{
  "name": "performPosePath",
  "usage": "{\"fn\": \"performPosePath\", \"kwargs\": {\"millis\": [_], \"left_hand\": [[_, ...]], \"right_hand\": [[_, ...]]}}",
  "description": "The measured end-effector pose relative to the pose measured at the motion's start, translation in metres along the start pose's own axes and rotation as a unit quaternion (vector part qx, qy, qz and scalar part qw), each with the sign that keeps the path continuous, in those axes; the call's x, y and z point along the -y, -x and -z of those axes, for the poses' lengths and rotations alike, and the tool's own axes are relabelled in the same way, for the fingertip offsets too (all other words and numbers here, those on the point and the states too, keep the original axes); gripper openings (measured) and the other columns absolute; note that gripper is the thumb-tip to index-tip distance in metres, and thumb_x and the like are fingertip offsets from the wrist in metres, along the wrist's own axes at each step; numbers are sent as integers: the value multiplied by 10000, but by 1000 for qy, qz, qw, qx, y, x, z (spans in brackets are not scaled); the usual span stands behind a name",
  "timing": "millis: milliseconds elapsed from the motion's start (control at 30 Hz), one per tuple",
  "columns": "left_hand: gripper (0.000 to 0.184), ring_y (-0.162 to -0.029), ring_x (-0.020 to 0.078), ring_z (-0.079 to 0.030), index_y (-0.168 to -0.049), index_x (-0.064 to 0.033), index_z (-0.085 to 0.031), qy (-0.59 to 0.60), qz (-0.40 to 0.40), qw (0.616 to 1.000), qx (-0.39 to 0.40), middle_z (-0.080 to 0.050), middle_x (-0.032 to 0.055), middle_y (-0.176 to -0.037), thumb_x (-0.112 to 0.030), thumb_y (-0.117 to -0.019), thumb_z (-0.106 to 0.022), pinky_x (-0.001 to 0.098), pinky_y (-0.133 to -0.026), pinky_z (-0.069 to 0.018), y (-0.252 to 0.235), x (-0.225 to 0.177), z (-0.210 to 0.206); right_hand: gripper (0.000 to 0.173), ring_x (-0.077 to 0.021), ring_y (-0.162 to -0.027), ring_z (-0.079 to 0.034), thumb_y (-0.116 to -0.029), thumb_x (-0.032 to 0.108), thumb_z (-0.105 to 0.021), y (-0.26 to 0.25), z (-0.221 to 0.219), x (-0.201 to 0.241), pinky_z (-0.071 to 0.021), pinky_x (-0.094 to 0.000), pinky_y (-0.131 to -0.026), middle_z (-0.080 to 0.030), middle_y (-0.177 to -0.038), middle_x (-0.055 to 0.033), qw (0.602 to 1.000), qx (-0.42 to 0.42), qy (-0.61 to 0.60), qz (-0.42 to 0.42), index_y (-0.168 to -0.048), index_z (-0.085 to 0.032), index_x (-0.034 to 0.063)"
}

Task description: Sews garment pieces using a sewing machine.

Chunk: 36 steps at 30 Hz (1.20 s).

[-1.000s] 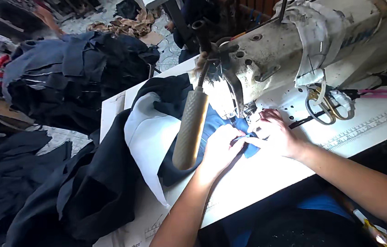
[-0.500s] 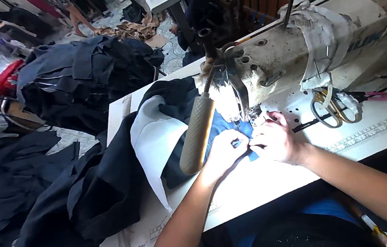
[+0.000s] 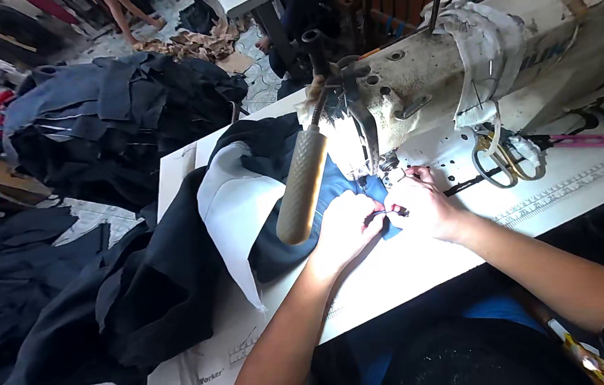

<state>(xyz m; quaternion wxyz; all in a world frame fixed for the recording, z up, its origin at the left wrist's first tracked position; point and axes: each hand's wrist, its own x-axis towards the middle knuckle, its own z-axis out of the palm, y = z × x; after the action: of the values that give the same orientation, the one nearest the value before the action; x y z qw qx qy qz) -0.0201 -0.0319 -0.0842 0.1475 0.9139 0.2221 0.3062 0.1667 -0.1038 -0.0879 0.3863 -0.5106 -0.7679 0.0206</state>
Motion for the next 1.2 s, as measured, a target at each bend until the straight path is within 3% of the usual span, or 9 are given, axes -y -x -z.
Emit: {"fn": "performPosePath", "kwargs": {"millis": [100, 233, 433, 500, 667, 767, 933, 1100, 1200], "left_hand": [[185, -784, 226, -686, -868, -96, -797, -4, -20, 999, -31, -757, 61, -846, -172, -901, -632, 381, -700, -522, -1, 1, 0], [128, -825, 182, -665, -887, -70, -798, 45, -2, 996, -73, -753, 67, -875, -115, -876, -678, 309, -762, -507, -3, 4, 5], [98, -882, 124, -653, -921, -38, -789, 101, 21, 990, -93, -742, 63, -900, -73, -891, -703, 234, -830, -490, -7, 6, 3], [105, -877, 112, -647, -930, -39, -790, 104, 33, 990, -90, -742, 56, -903, -66, -896, -695, 224, -825, -486, -6, 4, 5], [99, -849, 119, -657, -929, -18, -782, 79, 15, 985, -149, -744, 80, -885, -40, -888, -695, 206, -804, -498, -9, 5, 0], [105, -846, 136, -667, -933, -22, -785, 42, 17, 983, -175, -743, 86, -871, -57, -892, -694, 217, -803, -505, -11, 2, -4], [102, -839, 88, -670, -936, -27, -784, 95, 74, 984, -132, -736, 76, -878, -73, -875, -718, 188, -795, -521, -9, -2, -3], [117, -842, 51, -674, -930, 24, -777, 155, 129, 979, -42, -737, 112, -895, -35, -879, -690, 156, -797, -520, -11, -9, 17], [130, -835, 65, -665, -922, -3, -787, 137, 85, 986, -48, -749, 95, -883, -63, -883, -679, 169, -803, -503, -9, 1, 12]], "right_hand": [[130, -197, -778, -640, -875, 168, -646, 5, 3, -11, -381, -446, -978, -665, -734, -55, 996, -26, 17, 82, -786, -706, 95], [288, -164, -1115, -670, -1034, 136, -516, 6, 41, -37, -411, -395, -1012, -771, -1140, 6, 939, 25, 156, 304, -1098, -792, 181], [398, -133, -1257, -619, -1030, 38, -466, -13, 32, -55, -432, -357, -999, -700, -1318, 92, 893, 110, 120, 421, -1285, -731, 189], [369, -146, -1243, -638, -1026, 62, -483, -17, 23, -55, -457, -368, -982, -709, -1301, 85, 893, 107, 125, 419, -1261, -742, 181], [248, -192, -974, -743, -1007, 115, -532, -15, 10, -53, -546, -370, -885, -795, -997, -26, 910, 44, 98, 400, -983, -779, 113], [227, -211, -696, -650, -1006, 107, -521, -19, 8, -43, -524, -386, -755, -658, -718, -60, 917, 11, 87, 389, -873, -703, 74], [208, -194, -843, -652, -980, 167, -585, -10, 0, -38, -400, -384, -949, -691, -764, -61, 945, -87, 131, 287, -834, -725, 117], [215, -228, -826, -623, -927, 106, -562, -9, -9, -31, -380, -393, -924, -672, -737, -87, 962, -138, 96, 217, -755, -689, 86], [177, -224, -866, -629, -914, 103, -611, -9, -11, -29, -380, -380, -936, -713, -792, -87, 969, -148, 68, 187, -779, -725, 92]]}}
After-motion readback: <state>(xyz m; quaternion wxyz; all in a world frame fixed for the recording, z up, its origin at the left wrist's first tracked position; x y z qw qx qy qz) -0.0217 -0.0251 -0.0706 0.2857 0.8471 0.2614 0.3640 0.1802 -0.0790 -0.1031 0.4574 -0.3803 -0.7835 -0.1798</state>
